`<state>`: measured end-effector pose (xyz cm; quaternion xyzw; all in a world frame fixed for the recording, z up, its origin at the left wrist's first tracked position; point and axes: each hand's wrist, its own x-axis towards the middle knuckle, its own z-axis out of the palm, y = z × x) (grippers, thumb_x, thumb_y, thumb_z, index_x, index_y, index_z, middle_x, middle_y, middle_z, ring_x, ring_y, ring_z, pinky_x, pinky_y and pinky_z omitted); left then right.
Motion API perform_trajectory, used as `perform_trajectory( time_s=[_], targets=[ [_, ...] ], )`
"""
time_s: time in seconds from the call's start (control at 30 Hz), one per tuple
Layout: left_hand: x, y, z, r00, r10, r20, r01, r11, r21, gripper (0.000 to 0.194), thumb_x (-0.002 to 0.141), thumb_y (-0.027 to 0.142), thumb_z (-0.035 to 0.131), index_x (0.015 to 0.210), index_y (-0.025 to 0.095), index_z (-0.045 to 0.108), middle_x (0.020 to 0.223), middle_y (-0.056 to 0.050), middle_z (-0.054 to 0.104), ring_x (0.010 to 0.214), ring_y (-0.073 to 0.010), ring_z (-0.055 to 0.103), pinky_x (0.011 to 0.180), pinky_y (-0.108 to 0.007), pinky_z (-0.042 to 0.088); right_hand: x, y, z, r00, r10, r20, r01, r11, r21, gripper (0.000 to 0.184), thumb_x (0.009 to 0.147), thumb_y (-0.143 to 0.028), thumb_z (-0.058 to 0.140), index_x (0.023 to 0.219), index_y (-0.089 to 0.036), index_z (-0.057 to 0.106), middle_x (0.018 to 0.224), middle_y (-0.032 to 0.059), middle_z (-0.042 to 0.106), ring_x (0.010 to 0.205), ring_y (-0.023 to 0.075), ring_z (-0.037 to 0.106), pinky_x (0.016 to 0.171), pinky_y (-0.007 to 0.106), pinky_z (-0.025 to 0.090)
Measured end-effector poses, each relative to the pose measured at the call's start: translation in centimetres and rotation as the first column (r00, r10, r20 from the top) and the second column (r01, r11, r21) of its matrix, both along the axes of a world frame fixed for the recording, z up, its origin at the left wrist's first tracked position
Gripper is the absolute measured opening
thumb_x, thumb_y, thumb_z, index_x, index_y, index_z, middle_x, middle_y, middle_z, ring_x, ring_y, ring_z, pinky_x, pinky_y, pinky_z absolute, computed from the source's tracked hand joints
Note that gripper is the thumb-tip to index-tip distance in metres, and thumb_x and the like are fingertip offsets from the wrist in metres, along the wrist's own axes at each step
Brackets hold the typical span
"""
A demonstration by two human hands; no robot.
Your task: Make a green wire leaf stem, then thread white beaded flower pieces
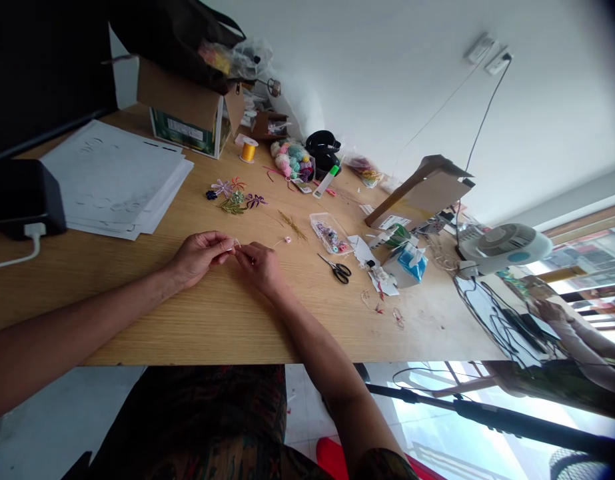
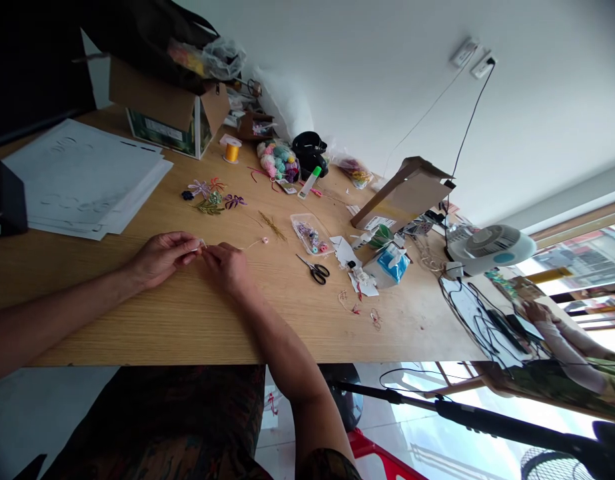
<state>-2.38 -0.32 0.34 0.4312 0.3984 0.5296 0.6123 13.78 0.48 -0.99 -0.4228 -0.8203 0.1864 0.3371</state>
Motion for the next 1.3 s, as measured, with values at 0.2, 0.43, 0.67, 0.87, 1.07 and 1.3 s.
perform_trajectory(
  time_s=[0.2,0.43,0.67,0.87,1.07,1.3],
  targets=[
    [-0.4,0.7,-1.0,0.982,0.116,-0.146,-0.105,0.991,0.080,0.019,0.066,0.034,0.075,0.066,0.017,0.067,0.056,0.002,0.057,0.049,-0.0084,0.044,0.050,-0.023,0.035,-0.3,-1.2,1.3,0.934,-0.035,0.355,0.001,0.996,0.094,0.028,0.098,-0.027,0.044,0.096,-0.019,0.071,0.081,0.0050,0.064,0.072,0.0135,0.057,0.065,0.024,0.039],
    [-0.8,0.8,-1.3,0.819,0.214,-0.532,-0.033,0.944,0.330,0.019,0.074,0.036,0.065,0.070,0.018,0.067,0.064,-0.001,0.066,0.057,-0.0135,0.056,0.056,-0.025,0.042,0.1,-1.5,2.7,0.860,-0.117,0.497,0.014,0.978,0.206,0.026,0.098,-0.022,0.043,0.095,-0.020,0.069,0.084,0.0053,0.065,0.077,0.0137,0.057,0.065,0.023,0.036],
    [-0.6,0.4,-1.2,0.775,0.092,-0.625,0.206,0.898,0.388,0.020,0.076,0.037,0.062,0.076,0.019,0.073,0.077,-0.003,0.074,0.071,-0.0181,0.064,0.070,-0.027,0.049,1.0,0.6,1.4,0.996,-0.056,0.072,0.053,0.998,0.039,0.021,0.094,-0.024,0.052,0.094,-0.018,0.072,0.085,0.0045,0.067,0.077,0.0114,0.061,0.071,0.021,0.043],
    [-0.6,0.3,-0.5,0.850,0.062,-0.523,0.152,0.922,0.356,0.019,0.074,0.036,0.065,0.074,0.018,0.071,0.068,-0.001,0.069,0.063,-0.0148,0.059,0.063,-0.025,0.047,1.1,1.3,-0.2,0.983,-0.012,-0.185,-0.020,0.985,-0.170,0.021,0.090,-0.027,0.057,0.086,-0.015,0.073,0.076,0.0032,0.068,0.066,0.0104,0.057,0.062,0.022,0.042],
    [-0.8,0.7,-0.5,0.915,0.148,-0.374,-0.050,0.964,0.260,0.021,0.071,0.037,0.069,0.070,0.017,0.067,0.057,0.002,0.059,0.053,-0.0108,0.050,0.055,-0.024,0.041,0.4,0.5,-0.8,0.981,0.027,-0.193,-0.060,0.985,-0.165,0.022,0.088,-0.030,0.058,0.085,-0.014,0.073,0.070,0.0024,0.066,0.060,0.0095,0.053,0.058,0.021,0.040],
    [-1.1,1.0,-1.0,0.794,0.203,-0.572,0.008,0.939,0.344,0.020,0.074,0.037,0.064,0.071,0.017,0.068,0.067,-0.002,0.069,0.060,-0.0153,0.058,0.059,-0.026,0.044,0.3,-0.1,0.3,0.998,0.028,-0.064,-0.022,0.996,0.089,0.022,0.091,-0.023,0.053,0.084,-0.015,0.072,0.072,0.0046,0.065,0.066,0.0117,0.058,0.065,0.023,0.043]
  ],
)
